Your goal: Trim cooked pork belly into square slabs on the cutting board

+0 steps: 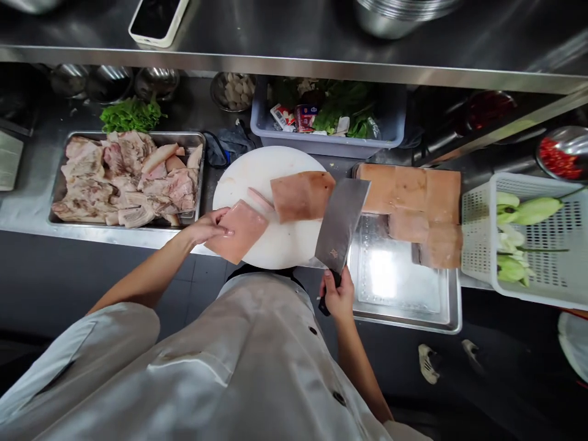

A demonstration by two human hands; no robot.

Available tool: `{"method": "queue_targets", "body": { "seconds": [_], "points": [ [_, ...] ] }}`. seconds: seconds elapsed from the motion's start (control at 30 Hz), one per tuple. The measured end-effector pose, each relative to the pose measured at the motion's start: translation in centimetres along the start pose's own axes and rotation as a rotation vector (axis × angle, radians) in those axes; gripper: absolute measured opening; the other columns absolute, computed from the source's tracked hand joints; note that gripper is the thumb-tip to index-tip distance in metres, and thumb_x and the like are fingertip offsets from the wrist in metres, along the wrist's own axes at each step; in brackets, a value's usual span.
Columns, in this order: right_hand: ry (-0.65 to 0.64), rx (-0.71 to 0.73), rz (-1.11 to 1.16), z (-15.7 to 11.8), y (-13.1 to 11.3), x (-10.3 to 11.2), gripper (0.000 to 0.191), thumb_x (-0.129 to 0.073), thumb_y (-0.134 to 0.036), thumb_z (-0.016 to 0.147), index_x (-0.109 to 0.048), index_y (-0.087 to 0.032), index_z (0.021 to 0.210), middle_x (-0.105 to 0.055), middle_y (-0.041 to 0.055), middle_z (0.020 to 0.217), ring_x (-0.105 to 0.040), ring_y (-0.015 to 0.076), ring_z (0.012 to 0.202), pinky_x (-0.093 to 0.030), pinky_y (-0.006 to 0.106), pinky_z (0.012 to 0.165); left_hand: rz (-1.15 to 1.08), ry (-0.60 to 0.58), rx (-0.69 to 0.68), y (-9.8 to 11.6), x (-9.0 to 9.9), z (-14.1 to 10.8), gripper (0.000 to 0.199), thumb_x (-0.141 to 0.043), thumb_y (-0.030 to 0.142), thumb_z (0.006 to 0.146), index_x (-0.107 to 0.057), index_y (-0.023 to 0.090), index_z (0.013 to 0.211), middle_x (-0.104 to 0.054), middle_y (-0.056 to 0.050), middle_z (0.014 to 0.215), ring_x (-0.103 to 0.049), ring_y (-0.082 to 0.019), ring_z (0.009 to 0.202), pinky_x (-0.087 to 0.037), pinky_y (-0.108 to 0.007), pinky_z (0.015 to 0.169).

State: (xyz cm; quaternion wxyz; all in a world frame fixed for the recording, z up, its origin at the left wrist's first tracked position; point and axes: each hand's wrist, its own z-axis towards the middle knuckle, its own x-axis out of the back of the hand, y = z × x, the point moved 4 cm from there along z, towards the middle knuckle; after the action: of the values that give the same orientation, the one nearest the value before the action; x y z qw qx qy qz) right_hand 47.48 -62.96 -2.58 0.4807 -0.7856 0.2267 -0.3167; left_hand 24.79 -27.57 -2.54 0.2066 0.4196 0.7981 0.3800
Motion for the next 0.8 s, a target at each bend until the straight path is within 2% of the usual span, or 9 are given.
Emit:
{"method": "queue_targets", "body": {
  "seconds": [0.07, 0.17, 0.23, 0.3, 0.4, 0.53, 0.67, 0.73, 0.8],
  "points": [
    [0.031, -0.008, 0.038, -0.1, 0.6, 1.9, 0.034, -0.059, -0.055, 0.099, -0.044, -0.027, 0.089, -0.054, -0.0091, 0.053, -0.050, 0.0126, 0.041, -0.040, 0.026, 0.043, 0.048, 0.043, -0.087, 0.6, -0.6, -1.3, 0.070, -0.098, 0.041, 0.046, -0.068, 0.017, 0.104, -0.072, -0.003, 0.095, -0.067, -0.020, 0.086, -0.056, -0.027, 0.074],
    [0.102, 0.006, 0.060, -0.3, 1.5, 4.9, 0.036, -0.060, -0.056, 0.099, -0.044, -0.026, 0.086, -0.053, -0.0094, 0.054, -0.050, 0.0113, 0.041, -0.042, 0.025, 0.044, 0.163, 0.039, -0.206, 3.2, -2.5, -2.9, 0.065, -0.099, 0.042, 0.048, -0.069, 0.017, 0.099, -0.070, -0.002, 0.088, -0.065, -0.018, 0.081, -0.054, -0.025, 0.070],
    [0.158, 0.004, 0.071, -0.6, 2.2, 6.8, 0.037, -0.061, -0.056, 0.098, -0.043, -0.026, 0.085, -0.053, -0.0097, 0.053, -0.050, 0.0108, 0.040, -0.041, 0.024, 0.043, 0.222, 0.001, -0.288, 5.8, -5.0, -3.1, 0.064, -0.100, 0.043, 0.047, -0.071, 0.016, 0.098, -0.068, -0.001, 0.086, -0.064, -0.018, 0.079, -0.053, -0.024, 0.068],
    [0.217, -0.013, 0.100, -1.1, 3.0, 8.5, 0.038, -0.062, -0.057, 0.097, -0.043, -0.026, 0.085, -0.053, -0.0100, 0.054, -0.049, 0.0106, 0.039, -0.041, 0.023, 0.042, 0.239, -0.064, -0.362, 8.2, -8.7, -2.5, 0.065, -0.101, 0.043, 0.046, -0.072, 0.016, 0.097, -0.068, -0.002, 0.087, -0.064, -0.018, 0.080, -0.052, -0.024, 0.068],
    [0.331, -0.050, 0.179, -2.5, 4.6, 10.8, 0.039, -0.064, -0.058, 0.094, -0.042, -0.027, 0.085, -0.052, -0.0102, 0.054, -0.048, 0.0107, 0.038, -0.040, 0.023, 0.038, 0.141, -0.187, -0.384, 10.0, -16.4, -0.3, 0.061, -0.101, 0.038, 0.048, -0.072, 0.017, 0.097, -0.070, -0.001, 0.087, -0.065, -0.017, 0.079, -0.051, -0.022, 0.066],
    [0.503, -0.113, 0.272, -5.6, 7.0, 13.7, 0.038, -0.066, -0.057, 0.092, -0.045, -0.026, 0.087, -0.052, -0.0103, 0.056, -0.047, 0.0096, 0.037, -0.040, 0.022, 0.036, -0.226, -0.278, -0.217, 7.7, -29.2, 4.6, 0.066, -0.100, 0.029, 0.051, -0.069, 0.020, 0.109, -0.075, -0.003, 0.101, -0.071, -0.019, 0.089, -0.058, -0.028, 0.078],
    [0.686, -0.205, 0.326, -9.8, 9.7, 15.8, 0.044, -0.070, -0.062, 0.087, -0.047, -0.026, 0.087, -0.052, -0.0107, 0.056, -0.047, 0.0089, 0.036, -0.040, 0.021, 0.034, -0.513, -0.203, 0.059, 3.9, -41.1, 10.9, 0.072, -0.098, 0.019, 0.044, -0.066, 0.022, 0.108, -0.076, -0.001, 0.094, -0.072, -0.019, 0.082, -0.060, -0.033, 0.078],
    [0.749, -0.259, 0.332, -12.0, 10.9, 16.2, 0.046, -0.071, -0.065, 0.085, -0.047, -0.025, 0.087, -0.052, -0.0109, 0.055, -0.047, 0.0088, 0.035, -0.039, 0.020, 0.034, -0.588, -0.151, 0.138, 2.9, -45.8, 13.6, 0.070, -0.096, 0.014, 0.045, -0.067, 0.023, 0.109, -0.076, -0.001, 0.091, -0.072, -0.019, 0.079, -0.060, -0.035, 0.078],
    [0.798, -0.306, 0.328, -14.1, 11.8, 16.2, 0.049, -0.071, -0.068, 0.084, -0.048, -0.025, 0.087, -0.052, -0.0109, 0.055, -0.047, 0.0087, 0.035, -0.039, 0.019, 0.033, -0.622, -0.122, 0.171, 2.3, -49.4, 15.4, 0.068, -0.095, 0.011, 0.048, -0.067, 0.024, 0.110, -0.076, -0.001, 0.089, -0.072, -0.019, 0.079, -0.060, -0.035, 0.080]
  ]
}}
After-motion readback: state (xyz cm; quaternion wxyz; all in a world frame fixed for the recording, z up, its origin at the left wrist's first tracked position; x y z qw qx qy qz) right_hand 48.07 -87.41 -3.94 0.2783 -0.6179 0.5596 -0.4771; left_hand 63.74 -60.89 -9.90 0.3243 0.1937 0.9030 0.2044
